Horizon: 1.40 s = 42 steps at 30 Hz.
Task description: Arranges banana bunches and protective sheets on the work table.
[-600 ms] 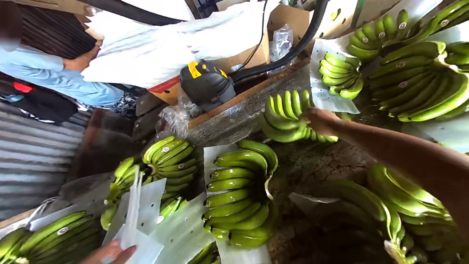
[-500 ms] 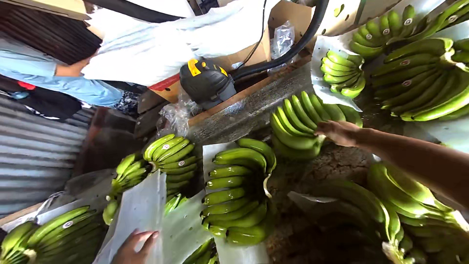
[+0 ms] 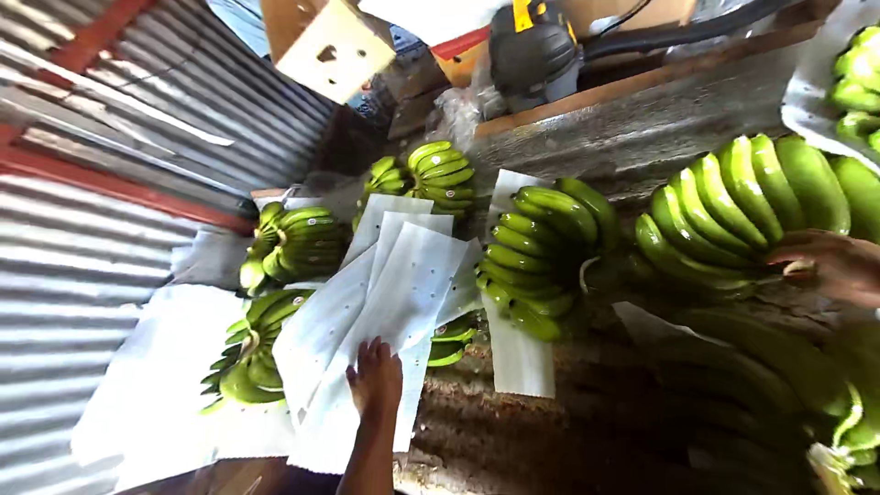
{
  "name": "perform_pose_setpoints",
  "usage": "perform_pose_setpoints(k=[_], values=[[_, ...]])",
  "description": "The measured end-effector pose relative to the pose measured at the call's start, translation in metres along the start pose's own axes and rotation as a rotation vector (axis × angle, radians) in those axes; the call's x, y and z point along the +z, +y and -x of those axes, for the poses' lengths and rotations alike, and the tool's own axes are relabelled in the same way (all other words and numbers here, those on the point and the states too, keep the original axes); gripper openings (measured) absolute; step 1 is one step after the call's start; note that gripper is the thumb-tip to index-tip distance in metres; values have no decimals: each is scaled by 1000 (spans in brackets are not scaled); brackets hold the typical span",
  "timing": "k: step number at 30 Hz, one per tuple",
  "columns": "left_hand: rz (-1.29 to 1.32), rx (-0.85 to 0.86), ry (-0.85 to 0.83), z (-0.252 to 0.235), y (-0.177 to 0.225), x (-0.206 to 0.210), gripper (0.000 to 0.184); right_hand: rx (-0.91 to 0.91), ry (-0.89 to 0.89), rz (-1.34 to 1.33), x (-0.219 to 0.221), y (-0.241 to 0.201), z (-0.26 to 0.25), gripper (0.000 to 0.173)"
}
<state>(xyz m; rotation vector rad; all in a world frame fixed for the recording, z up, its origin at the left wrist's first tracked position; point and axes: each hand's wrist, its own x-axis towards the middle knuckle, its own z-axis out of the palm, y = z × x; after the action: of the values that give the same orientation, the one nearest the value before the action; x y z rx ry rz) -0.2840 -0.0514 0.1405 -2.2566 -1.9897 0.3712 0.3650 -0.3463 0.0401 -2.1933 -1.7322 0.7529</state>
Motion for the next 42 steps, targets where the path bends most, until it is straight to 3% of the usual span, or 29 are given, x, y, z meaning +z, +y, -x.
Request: perform_pose_setpoints(k=[4, 7, 9, 11, 15, 17, 19, 21, 24, 25, 26, 28, 29, 30, 31, 33, 34, 35, 37, 38, 39, 40, 42], values=[[415, -35, 186, 0, 10, -40, 42, 81, -48, -77, -19, -31, 9, 29], [897, 41, 233, 0, 92, -94, 42, 123, -96, -116, -27, -44, 16, 29], [1036, 247, 84, -1, 169, -126, 33, 136, -136, -104, -26, -41, 16, 28], [996, 485, -106, -1, 258, -150, 28, 142, -176, -95, -26, -36, 16, 29], [1198, 980, -556, -26, 432, -116, 42, 104, -211, -143, -25, -30, 22, 34], [1241, 1051, -731, -20, 496, -113, 46, 41, -221, -143, -24, -25, 26, 33], [1177, 986, -792, -3, 527, -133, 52, -19, -197, -158, -22, -17, 29, 34], [1117, 1015, -784, 4, 543, -146, 54, 55, -56, -282, -34, -15, 41, 31], [1048, 1241, -765, 10, 546, -142, 55, 190, 571, -514, -62, 8, 45, 29], [1063, 1299, -790, 15, 541, -135, 60, 185, 715, -573, -71, 21, 37, 33], [1104, 1387, -870, 18, 538, -125, 78, 175, 764, -683, -83, 29, 27, 41], [1201, 1535, -1068, 30, 538, -114, 105, 95, 674, -981, -104, 33, 10, 62], [1240, 1561, -1133, 36, 538, -112, 109, 1, 604, -1076, -110, 31, 0, 59], [1264, 1566, -1157, 40, 538, -107, 108, -118, 492, -1197, -113, 35, -9, 53], [1255, 1585, -1147, 37, 539, -100, 106, -213, 354, -1314, -113, 44, -18, 59], [1219, 1524, -1049, 37, 532, -95, 97, -255, 329, -1424, -107, 55, -25, 75], [1205, 1422, -1015, 39, 523, -98, 88, -206, 392, -1433, -103, 58, -22, 82], [1202, 1292, -992, 42, 510, -102, 78, -119, 480, -1432, -100, 60, -16, 75], [1222, 1026, -966, 51, 477, -111, 63, 136, 691, -1408, -95, 70, -2, 30], [1237, 986, -950, 52, 461, -109, 65, 258, 775, -1328, -96, 72, 4, 14], [1243, 968, -946, 54, 447, -106, 67, 335, 803, -1214, -95, 74, 10, 15], [1226, 929, -955, 60, 437, -102, 68, 363, 778, -1094, -93, 76, 16, 28], [1129, 862, -955, 74, 426, -97, 71, 401, 621, -829, -84, 87, 23, 50]])
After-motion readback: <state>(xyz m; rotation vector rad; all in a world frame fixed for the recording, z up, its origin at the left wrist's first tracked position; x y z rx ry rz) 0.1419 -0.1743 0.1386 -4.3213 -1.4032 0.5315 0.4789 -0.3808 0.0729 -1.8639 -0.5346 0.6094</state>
